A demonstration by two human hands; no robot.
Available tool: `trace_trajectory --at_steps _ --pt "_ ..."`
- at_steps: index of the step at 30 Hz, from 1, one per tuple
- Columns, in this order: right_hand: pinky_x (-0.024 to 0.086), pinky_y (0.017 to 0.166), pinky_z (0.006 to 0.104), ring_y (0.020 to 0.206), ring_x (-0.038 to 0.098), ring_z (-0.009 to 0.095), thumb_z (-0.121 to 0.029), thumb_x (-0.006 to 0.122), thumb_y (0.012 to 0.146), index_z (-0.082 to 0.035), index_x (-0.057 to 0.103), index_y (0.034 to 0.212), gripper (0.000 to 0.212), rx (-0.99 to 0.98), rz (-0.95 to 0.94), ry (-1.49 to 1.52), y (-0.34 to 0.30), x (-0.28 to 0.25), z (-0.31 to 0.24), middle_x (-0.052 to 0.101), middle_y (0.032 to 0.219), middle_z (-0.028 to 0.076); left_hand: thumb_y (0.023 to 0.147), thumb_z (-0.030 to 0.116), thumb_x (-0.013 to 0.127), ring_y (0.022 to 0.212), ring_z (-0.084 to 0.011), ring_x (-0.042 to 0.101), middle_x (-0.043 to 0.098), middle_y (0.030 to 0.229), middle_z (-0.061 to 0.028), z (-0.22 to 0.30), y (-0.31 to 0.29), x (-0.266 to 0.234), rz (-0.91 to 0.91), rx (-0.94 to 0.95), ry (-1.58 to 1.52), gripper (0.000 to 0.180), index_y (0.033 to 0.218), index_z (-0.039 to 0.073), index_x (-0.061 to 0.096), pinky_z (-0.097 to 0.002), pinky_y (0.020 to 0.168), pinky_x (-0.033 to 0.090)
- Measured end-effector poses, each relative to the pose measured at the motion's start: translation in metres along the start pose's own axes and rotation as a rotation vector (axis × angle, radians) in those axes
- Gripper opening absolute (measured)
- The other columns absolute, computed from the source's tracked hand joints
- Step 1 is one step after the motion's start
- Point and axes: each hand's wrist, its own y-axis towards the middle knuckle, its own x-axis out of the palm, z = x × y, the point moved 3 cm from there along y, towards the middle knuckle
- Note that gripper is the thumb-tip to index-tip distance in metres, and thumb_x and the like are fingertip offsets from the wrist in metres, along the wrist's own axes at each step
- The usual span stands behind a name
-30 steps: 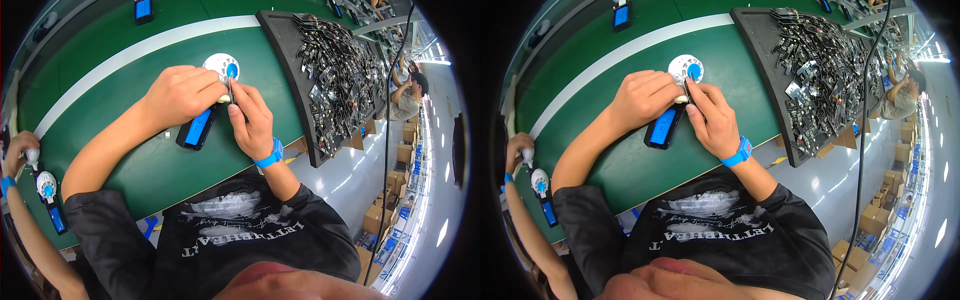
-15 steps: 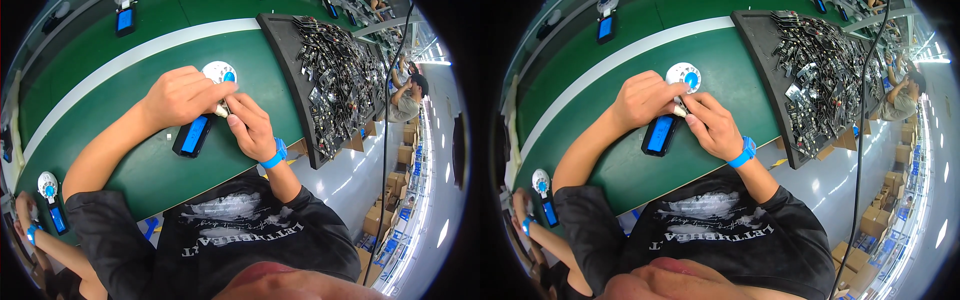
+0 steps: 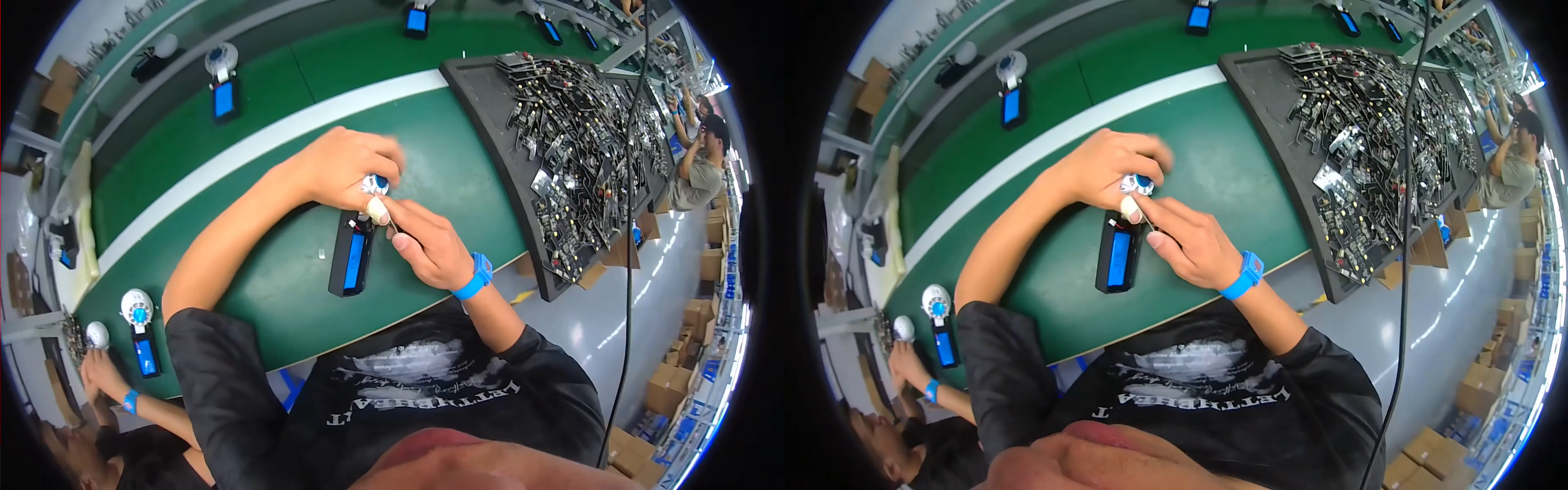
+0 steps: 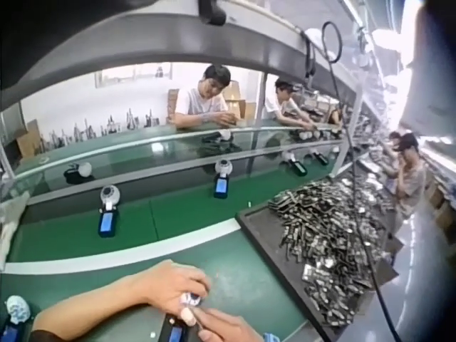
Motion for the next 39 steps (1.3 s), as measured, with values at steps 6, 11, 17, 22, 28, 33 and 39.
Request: trace_trajectory --at_steps 6,11,17,22,28,33,39 --pt "0.055 0.083 0.0360 0.093 0.066 0.030 -0.003 0.058 0.096 0.002 0.056 0.142 0.046 0.045 0.208 0.018 -0.018 -0.014 -0.004 0.066 0.116 0.017 0.084 0.027 0.066 0.081 -0.0232 0.071 0.074 0.090 -0.0121 -0.109 -0.025 -0.063 0.268 -0.449 -0.035 0.027 0.092 0.003 0.077 -0.0353 0.074 0.054" --pt "0.056 0.080 0.0358 0.089 0.068 0.028 0.002 0.061 0.092 0.001 0.058 0.141 0.049 0.062 0.207 -0.059 -0.045 -0.021 0.003 0.067 0.117 0.016 0.105 0.046 0.049 0.100 -0.0233 0.070 0.072 0.112 -0.0108 -0.181 -0.082 -0.172 1.266 -0.853 -0.677 0.052 0.138 0.006 0.055 -0.0379 0.088 0.054" --pt "0.058 0.076 0.0377 0.086 0.069 0.029 0.005 0.063 0.088 0.000 0.063 0.133 0.046 -0.096 0.241 -0.083 -0.063 -0.027 0.006 0.069 0.110 0.015 0.090 0.051 0.071 0.117 -0.0272 0.065 0.070 0.124 -0.0135 -0.196 -0.200 -0.207 0.988 -1.297 0.176 0.063 0.126 0.000 0.066 -0.0398 0.095 0.049" --pt "0.058 0.074 0.0383 0.084 0.069 0.030 0.008 0.063 0.085 0.000 0.066 0.127 0.044 -0.114 0.290 -0.120 -0.079 -0.046 0.003 0.070 0.105 0.016 0.078 0.051 0.080 0.091 -0.0289 0.072 0.075 0.096 -0.0208 -0.198 -0.207 -0.161 0.468 -1.445 0.546 0.064 0.104 -0.007 0.075 -0.0390 0.080 0.052" --pt "0.057 0.079 0.0429 0.092 0.068 0.035 0.008 0.066 0.077 -0.003 0.067 0.125 0.050 -0.036 0.321 -0.571 -0.134 -0.131 -0.024 0.069 0.108 0.016 0.087 0.036 0.078 0.076 -0.0135 0.059 0.069 0.084 -0.0054 -0.145 -0.128 -0.120 0.630 -1.223 -0.073 0.045 0.103 -0.007 0.075 -0.0305 0.070 0.046" --pt "0.056 0.090 0.0441 0.108 0.066 0.036 -0.006 0.072 0.083 -0.008 0.064 0.134 0.052 0.357 0.212 -0.972 -0.163 -0.172 -0.031 0.061 0.130 0.015 0.096 0.033 0.072 0.074 -0.0125 0.055 0.065 0.081 -0.0070 -0.082 -0.043 -0.055 0.363 -0.961 0.274 0.036 0.102 -0.003 0.071 -0.0304 0.067 0.044" --pt "0.053 0.096 0.0422 0.113 0.064 0.036 -0.020 0.075 0.091 -0.005 0.057 0.139 0.054 0.674 0.243 -0.882 -0.161 -0.169 -0.019 0.059 0.134 0.015 0.098 0.021 0.072 0.086 -0.0104 0.065 0.075 0.095 -0.0057 -0.064 -0.047 -0.021 0.460 -0.766 -0.072 0.025 0.110 -0.002 0.075 -0.0248 0.077 0.050"
